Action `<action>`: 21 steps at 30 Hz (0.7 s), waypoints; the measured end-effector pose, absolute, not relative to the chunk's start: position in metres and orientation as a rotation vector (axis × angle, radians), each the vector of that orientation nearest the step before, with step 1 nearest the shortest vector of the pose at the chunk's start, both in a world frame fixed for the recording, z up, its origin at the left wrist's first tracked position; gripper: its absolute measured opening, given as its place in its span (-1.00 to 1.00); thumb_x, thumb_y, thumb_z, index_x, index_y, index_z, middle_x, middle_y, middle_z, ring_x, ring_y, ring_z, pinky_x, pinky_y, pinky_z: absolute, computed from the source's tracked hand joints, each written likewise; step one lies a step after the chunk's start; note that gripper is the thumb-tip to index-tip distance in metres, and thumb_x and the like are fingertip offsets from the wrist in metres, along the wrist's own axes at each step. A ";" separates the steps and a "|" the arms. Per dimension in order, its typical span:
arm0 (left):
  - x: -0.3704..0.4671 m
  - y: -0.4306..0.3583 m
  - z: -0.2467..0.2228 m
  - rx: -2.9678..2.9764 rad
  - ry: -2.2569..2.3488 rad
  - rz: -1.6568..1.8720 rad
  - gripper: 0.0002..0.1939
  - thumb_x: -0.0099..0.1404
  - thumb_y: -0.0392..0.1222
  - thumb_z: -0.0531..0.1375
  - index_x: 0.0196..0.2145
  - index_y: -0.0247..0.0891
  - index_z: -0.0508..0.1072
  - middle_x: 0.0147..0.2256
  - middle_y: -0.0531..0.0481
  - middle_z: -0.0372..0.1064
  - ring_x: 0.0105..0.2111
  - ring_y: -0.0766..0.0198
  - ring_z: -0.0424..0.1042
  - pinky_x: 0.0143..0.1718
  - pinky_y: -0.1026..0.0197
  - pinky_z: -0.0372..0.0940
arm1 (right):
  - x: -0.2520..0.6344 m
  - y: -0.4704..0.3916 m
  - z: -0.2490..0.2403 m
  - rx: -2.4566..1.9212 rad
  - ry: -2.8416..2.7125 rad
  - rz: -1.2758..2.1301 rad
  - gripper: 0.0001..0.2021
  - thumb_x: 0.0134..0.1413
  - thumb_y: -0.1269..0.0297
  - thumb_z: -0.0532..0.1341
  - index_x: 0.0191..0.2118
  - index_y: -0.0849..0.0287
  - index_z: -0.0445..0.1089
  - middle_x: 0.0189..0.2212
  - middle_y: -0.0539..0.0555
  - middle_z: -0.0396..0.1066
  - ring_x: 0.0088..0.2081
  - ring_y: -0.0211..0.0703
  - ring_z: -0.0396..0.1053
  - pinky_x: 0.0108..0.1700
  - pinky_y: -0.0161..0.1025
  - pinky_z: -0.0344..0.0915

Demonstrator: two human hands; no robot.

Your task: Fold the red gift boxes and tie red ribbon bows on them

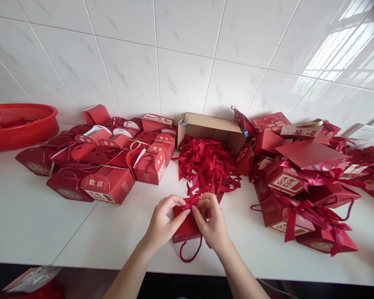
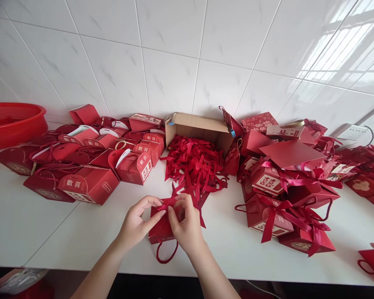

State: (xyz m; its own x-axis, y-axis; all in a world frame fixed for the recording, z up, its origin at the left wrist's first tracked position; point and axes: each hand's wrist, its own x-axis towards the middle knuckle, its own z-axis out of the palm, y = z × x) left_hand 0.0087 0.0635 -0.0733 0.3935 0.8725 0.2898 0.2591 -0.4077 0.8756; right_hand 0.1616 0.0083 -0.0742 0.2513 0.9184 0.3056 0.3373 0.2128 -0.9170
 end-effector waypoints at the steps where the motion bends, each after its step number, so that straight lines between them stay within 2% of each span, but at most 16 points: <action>1: 0.009 0.064 -0.075 1.897 0.972 1.024 -0.91 0.28 -0.16 0.20 -0.28 -0.20 0.42 -0.28 -0.03 0.46 -0.21 0.18 0.47 -0.12 0.14 0.38 | 0.163 0.008 -0.073 -1.361 -1.352 0.595 -0.88 0.20 0.25 0.17 -0.17 0.10 0.25 -0.43 -0.01 0.37 -0.55 -0.28 0.22 -0.50 -0.30 0.20; 3: 0.009 0.065 -0.078 1.940 0.959 1.060 -0.94 0.28 -0.18 0.19 -0.30 -0.19 0.43 -0.29 -0.03 0.47 -0.20 0.17 0.47 -0.12 0.13 0.38 | 0.165 0.006 -0.071 -1.375 -1.444 0.553 -0.88 0.22 0.25 0.15 -0.19 0.12 0.38 -0.32 0.09 0.39 -0.46 -0.23 0.30 -0.42 -0.26 0.29; 6: 0.008 0.066 -0.078 2.037 0.942 1.102 -0.96 0.30 -0.20 0.18 -0.32 -0.17 0.43 -0.32 -0.01 0.48 -0.22 0.17 0.47 -0.10 0.11 0.35 | 0.169 0.003 -0.070 -1.402 -1.508 0.517 -0.84 0.21 0.23 0.18 -0.21 0.12 0.49 -0.21 0.18 0.37 -0.21 -0.07 0.38 -0.17 -0.12 0.38; 9: 0.009 0.066 -0.076 2.093 0.930 1.118 -0.95 0.31 -0.22 0.17 -0.32 -0.16 0.44 -0.34 0.01 0.50 -0.23 0.17 0.46 -0.09 0.09 0.33 | 0.170 0.001 -0.072 -1.457 -1.467 0.538 -0.86 0.17 0.21 0.24 -0.26 0.08 0.54 -0.06 0.21 0.35 0.03 0.09 0.32 0.10 0.07 0.26; 11: 0.011 0.066 -0.076 2.061 0.926 1.132 -0.95 0.31 -0.21 0.17 -0.32 -0.16 0.44 -0.34 0.00 0.50 -0.24 0.17 0.47 -0.10 0.09 0.34 | 0.171 0.001 -0.073 -1.454 -1.409 0.631 -0.84 0.17 0.17 0.24 -0.30 0.06 0.56 0.08 0.20 0.30 0.16 0.14 0.23 0.20 0.13 0.16; 14: 0.015 0.068 -0.080 1.964 0.923 1.133 -0.94 0.30 -0.19 0.18 -0.31 -0.18 0.45 -0.33 -0.02 0.49 -0.23 0.17 0.47 -0.13 0.11 0.37 | 0.173 0.002 -0.072 -1.418 -1.342 0.839 -0.76 0.19 0.07 0.22 -0.35 0.08 0.56 0.23 0.17 0.19 0.31 0.15 0.05 0.29 0.15 0.03; 17: 0.018 0.072 -0.084 1.931 0.910 1.114 -0.93 0.31 -0.18 0.18 -0.31 -0.19 0.45 -0.33 -0.03 0.49 -0.22 0.17 0.48 -0.13 0.13 0.38 | 0.171 0.004 -0.073 -1.412 -1.318 0.951 -0.71 0.18 0.03 0.22 -0.37 0.11 0.54 0.30 0.17 0.11 0.38 0.15 -0.11 0.32 0.15 -0.08; 19: 0.020 0.074 -0.084 1.929 0.904 1.106 -0.94 0.30 -0.18 0.18 -0.30 -0.19 0.44 -0.32 -0.03 0.48 -0.22 0.18 0.48 -0.13 0.14 0.39 | 0.168 0.005 -0.074 -1.417 -1.304 0.926 -0.73 0.14 0.03 0.25 -0.36 0.12 0.54 0.33 0.17 0.03 0.38 0.16 -0.14 0.34 0.15 -0.12; 21: 0.020 0.074 -0.082 1.927 0.907 1.108 -0.93 0.29 -0.18 0.19 -0.27 -0.19 0.42 -0.29 -0.03 0.47 -0.20 0.18 0.48 -0.12 0.14 0.38 | 0.164 0.006 -0.076 -1.407 -1.258 0.898 -0.74 0.11 0.04 0.28 -0.38 0.13 0.53 0.35 0.18 -0.01 0.37 0.19 -0.09 0.33 0.15 -0.10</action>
